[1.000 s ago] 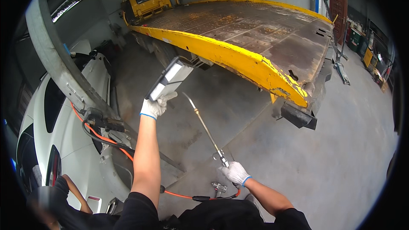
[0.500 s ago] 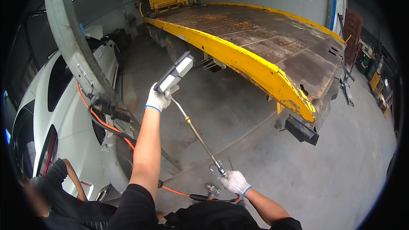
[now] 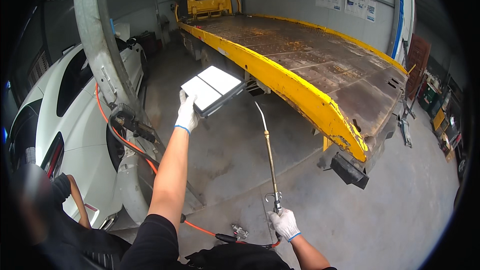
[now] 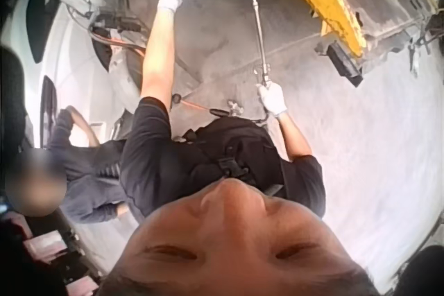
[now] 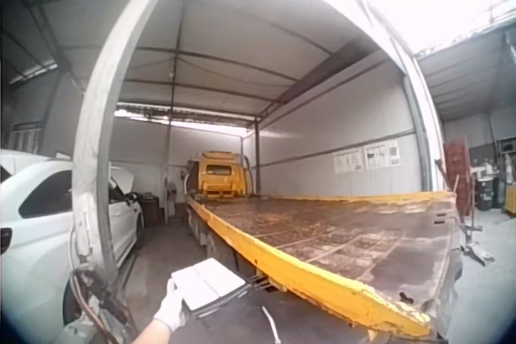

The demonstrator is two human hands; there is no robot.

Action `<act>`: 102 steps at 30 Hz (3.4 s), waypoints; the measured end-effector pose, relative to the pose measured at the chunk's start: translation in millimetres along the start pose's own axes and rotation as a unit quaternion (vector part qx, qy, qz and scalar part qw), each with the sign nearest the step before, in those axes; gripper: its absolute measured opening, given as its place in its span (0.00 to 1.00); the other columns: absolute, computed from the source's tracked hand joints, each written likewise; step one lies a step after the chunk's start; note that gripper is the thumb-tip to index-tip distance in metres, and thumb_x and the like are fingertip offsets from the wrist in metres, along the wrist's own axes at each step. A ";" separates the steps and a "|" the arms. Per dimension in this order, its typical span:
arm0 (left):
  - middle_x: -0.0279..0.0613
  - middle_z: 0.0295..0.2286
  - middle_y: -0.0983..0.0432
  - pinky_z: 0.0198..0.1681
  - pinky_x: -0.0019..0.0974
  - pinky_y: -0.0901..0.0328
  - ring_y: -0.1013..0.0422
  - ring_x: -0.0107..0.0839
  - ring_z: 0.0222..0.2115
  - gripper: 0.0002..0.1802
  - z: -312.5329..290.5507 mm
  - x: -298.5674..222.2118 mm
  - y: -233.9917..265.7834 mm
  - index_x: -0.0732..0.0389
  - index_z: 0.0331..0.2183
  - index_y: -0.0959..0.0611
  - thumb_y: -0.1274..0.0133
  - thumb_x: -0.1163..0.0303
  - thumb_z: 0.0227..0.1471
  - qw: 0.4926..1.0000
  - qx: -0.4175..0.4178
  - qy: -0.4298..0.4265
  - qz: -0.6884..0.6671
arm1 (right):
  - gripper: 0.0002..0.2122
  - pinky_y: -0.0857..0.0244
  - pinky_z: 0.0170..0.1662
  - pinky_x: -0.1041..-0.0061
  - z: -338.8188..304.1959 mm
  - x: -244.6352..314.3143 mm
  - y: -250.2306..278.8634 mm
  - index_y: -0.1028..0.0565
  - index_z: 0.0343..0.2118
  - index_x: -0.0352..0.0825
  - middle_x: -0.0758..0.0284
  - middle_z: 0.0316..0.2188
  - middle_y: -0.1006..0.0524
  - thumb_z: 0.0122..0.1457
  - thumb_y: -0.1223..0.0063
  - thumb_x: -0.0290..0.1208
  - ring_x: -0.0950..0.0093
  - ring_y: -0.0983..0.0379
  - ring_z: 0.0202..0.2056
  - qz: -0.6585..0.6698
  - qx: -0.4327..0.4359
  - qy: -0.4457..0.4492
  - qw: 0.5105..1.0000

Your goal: The person cleans a rectangular air filter with a compressed air nozzle, then installs it into the engine bay of a white car. They secure the air filter housing cover using a ratchet and a screwdriver, tightening fasteners around the housing.

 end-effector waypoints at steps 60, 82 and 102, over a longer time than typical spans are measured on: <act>0.63 0.56 0.25 0.62 0.47 0.34 0.29 0.57 0.58 0.44 -33.4 -74.5 -49.3 0.61 0.67 0.40 0.46 0.60 0.53 0.553 0.192 -0.068 0.808 | 0.16 0.28 0.32 0.58 95.6 23.5 69.1 0.21 0.33 0.34 0.57 0.19 0.21 0.61 0.41 0.45 0.55 0.20 0.25 -0.101 0.001 0.122 0.987; 0.57 0.55 0.27 0.61 0.42 0.33 0.28 0.42 0.56 0.47 -464.6 -61.6 130.8 0.71 0.66 0.41 0.36 0.73 0.50 0.772 -0.248 0.082 0.580 | 0.17 0.25 0.41 0.67 230.3 -106.0 -192.4 0.16 0.42 0.34 0.67 0.33 0.18 0.68 0.43 0.46 0.70 0.23 0.41 0.208 0.197 -0.135 0.949; 0.67 0.51 0.24 0.50 0.51 0.25 0.21 0.58 0.47 0.46 -330.9 51.0 232.9 0.69 0.64 0.36 0.34 0.59 0.52 0.629 -0.121 0.279 0.716 | 0.15 0.19 0.41 0.61 491.6 -86.5 -368.7 0.24 0.49 0.32 0.61 0.42 0.17 0.71 0.46 0.39 0.65 0.18 0.40 0.232 0.220 -0.231 0.919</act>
Point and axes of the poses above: each hand's wrist, its own z-axis towards the middle knuckle, its own y-axis out of the back of the hand, x = y × z, the point moved 4 cm from there along z, towards the middle knuckle
